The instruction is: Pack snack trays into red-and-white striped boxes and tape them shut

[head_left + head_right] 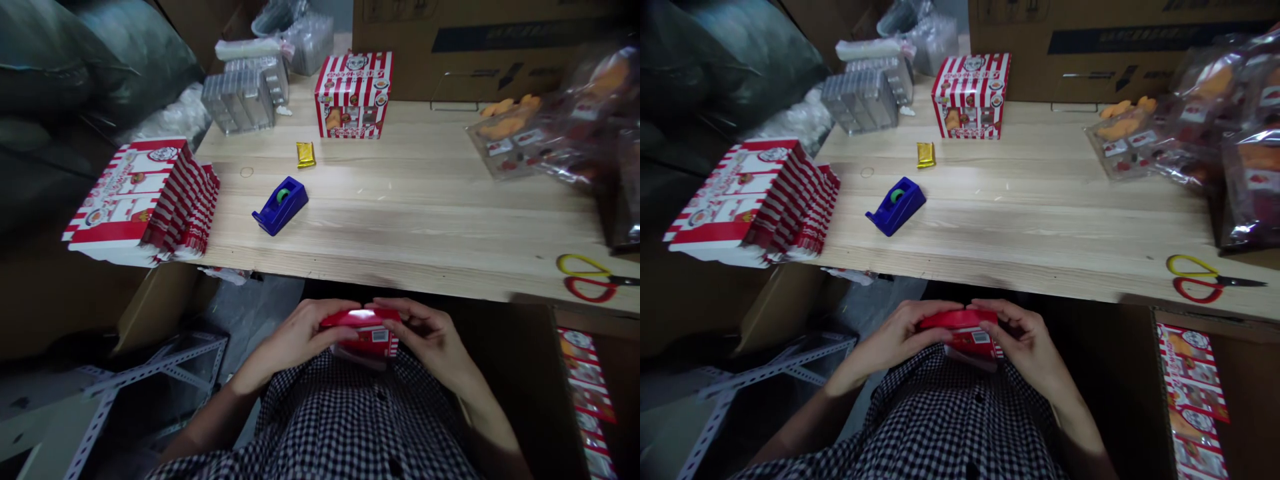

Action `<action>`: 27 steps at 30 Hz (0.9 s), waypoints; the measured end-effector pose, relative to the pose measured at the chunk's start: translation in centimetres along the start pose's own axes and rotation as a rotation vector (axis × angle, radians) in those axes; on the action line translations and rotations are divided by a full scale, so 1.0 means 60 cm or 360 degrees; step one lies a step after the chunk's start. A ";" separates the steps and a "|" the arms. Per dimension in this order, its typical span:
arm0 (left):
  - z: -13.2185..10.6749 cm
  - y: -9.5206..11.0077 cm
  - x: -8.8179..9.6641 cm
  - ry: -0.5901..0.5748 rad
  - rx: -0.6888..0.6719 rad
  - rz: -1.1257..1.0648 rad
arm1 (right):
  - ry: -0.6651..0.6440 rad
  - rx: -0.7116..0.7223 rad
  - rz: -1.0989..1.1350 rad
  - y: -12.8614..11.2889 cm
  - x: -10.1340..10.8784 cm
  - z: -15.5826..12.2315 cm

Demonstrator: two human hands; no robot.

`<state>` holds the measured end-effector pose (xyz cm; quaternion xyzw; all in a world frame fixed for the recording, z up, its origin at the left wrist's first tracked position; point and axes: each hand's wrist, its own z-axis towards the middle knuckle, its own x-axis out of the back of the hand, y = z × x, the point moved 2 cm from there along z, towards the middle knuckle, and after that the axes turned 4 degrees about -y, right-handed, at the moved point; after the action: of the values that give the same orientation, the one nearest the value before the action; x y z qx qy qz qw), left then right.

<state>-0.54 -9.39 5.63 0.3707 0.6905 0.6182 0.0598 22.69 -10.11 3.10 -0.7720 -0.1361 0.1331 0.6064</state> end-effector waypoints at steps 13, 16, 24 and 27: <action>0.025 -0.027 0.083 0.0103 -0.0088 -0.0259 | 0.0049 0.0340 -0.0527 -0.015 0.032 0.034; 0.028 -0.051 0.158 0.0785 -0.0117 -0.0033 | 0.0248 0.0296 -0.0479 0.019 0.046 0.039; 0.082 -0.161 0.328 0.1141 0.0433 -0.0218 | 0.0250 0.0411 -0.0494 0.024 0.052 0.032; 0.098 -0.172 0.337 0.1025 0.0446 -0.0424 | 0.0261 0.0442 -0.0486 0.021 0.049 0.029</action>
<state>-16.41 7.61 2.61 0.0688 0.7941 0.5893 -0.1320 24.87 -7.75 1.35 -0.6597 -0.1820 -0.0059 0.7291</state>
